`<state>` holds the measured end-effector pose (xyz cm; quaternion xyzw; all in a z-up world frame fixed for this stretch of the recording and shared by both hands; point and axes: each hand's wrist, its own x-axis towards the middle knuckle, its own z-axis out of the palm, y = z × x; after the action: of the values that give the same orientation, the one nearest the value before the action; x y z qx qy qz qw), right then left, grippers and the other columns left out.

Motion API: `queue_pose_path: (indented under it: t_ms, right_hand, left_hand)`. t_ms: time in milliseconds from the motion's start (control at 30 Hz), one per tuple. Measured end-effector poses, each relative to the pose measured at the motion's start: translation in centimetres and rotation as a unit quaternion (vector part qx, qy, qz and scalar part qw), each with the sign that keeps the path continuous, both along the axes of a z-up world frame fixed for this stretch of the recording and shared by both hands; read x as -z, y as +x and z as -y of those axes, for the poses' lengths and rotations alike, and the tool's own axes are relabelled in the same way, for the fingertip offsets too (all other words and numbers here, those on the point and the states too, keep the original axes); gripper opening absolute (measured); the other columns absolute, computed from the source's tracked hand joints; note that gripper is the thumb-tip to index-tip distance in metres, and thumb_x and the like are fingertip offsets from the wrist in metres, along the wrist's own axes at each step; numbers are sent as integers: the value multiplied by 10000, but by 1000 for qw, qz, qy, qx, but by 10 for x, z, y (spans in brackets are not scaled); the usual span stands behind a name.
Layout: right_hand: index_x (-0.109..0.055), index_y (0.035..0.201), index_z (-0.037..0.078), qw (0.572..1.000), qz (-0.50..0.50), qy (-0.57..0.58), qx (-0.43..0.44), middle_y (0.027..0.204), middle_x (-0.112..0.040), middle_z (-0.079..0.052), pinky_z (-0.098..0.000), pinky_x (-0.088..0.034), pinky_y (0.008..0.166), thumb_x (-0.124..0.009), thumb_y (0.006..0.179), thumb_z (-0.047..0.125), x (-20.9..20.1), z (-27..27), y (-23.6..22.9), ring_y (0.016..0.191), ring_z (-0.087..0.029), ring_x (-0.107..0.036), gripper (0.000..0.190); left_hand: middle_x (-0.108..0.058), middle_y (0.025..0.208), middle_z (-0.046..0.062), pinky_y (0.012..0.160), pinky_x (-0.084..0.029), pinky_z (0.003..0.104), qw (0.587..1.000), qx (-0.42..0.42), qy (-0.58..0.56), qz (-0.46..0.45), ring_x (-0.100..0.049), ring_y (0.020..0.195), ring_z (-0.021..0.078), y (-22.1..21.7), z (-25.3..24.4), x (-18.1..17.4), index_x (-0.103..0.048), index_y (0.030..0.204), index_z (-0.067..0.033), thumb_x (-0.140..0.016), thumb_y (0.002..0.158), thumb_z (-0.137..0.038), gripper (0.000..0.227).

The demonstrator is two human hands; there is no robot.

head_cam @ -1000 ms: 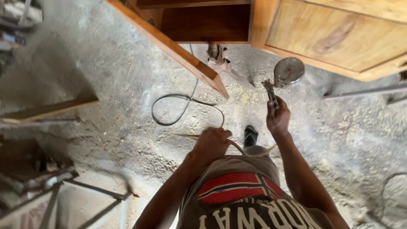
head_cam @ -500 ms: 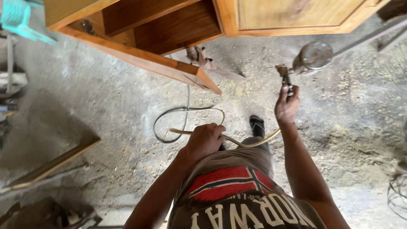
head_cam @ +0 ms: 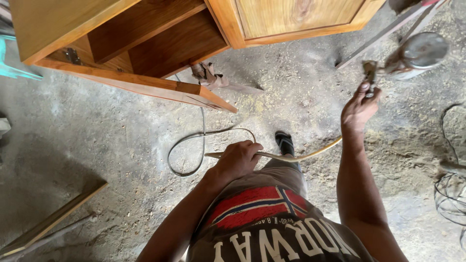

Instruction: The person uses a spray gun connected to an air hose to apply a finish to a wooden cabinet. They open and close cabinet doors to reach different surfaces, moving around the unit to cover all sides.

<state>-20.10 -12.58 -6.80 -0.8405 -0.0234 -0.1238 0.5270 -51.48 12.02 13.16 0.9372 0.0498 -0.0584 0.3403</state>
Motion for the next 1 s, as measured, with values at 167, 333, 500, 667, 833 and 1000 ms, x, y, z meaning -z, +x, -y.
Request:
queue_pose_path:
  t_ms: [167,333,500,667,833,1000]
  right_hand:
    - [-561,1159,-20,992,-17,10,-127,628,-539,3,-296,-343,366,-402,1043,740,-27,-61,-40,434,-75,-415,785]
    - [-548,1158,-37,957,-94,33,-272,648,-523,-10,-263,-335,450,-497,1073,578,-69,-114,-87,546,-58,-425,623]
    - [-607,1182,-5,892,-182,170,-377,702,-510,45,-238,-320,485,-544,1100,363,-88,-113,-98,577,-44,-409,382]
    - [-611,1270,-10,894,-175,190,-368,750,-504,61,-212,-295,510,-503,1150,288,-88,-73,-105,607,-28,-382,339]
    - [-563,1370,-72,915,-36,149,-373,1003,-662,-9,-213,-391,559,-512,1171,490,-92,-34,-150,679,-38,-500,598]
    - [-646,1297,-41,953,-35,94,-285,634,-560,-12,-219,-318,406,-466,1063,646,-74,-30,-214,438,-40,-437,747]
  left_hand:
    - [-751,955,156,805,-574,451,999,-43,-2,-8,-732,862,333,-3,-12,-21,-722,1131,-61,-721,880,-189,282]
    - [-755,975,165,819,-560,473,996,-85,19,-10,-723,881,356,-12,-19,-37,-730,1124,-58,-727,850,-156,291]
    - [-745,924,171,824,-553,486,992,-115,-4,-59,-719,867,359,-28,-22,-31,-716,1156,-64,-712,839,-200,345]
    - [-741,956,180,844,-549,493,990,-137,-27,-24,-710,911,367,-47,-19,-6,-729,1110,-55,-701,854,-234,313]
    - [-717,905,176,844,-548,477,988,-129,-49,-63,-699,918,355,-81,-19,28,-740,1001,-45,-714,891,-269,252]
    - [-719,886,164,839,-540,484,995,-96,-33,-12,-694,900,357,-139,-24,69,-744,943,-48,-767,845,-240,217]
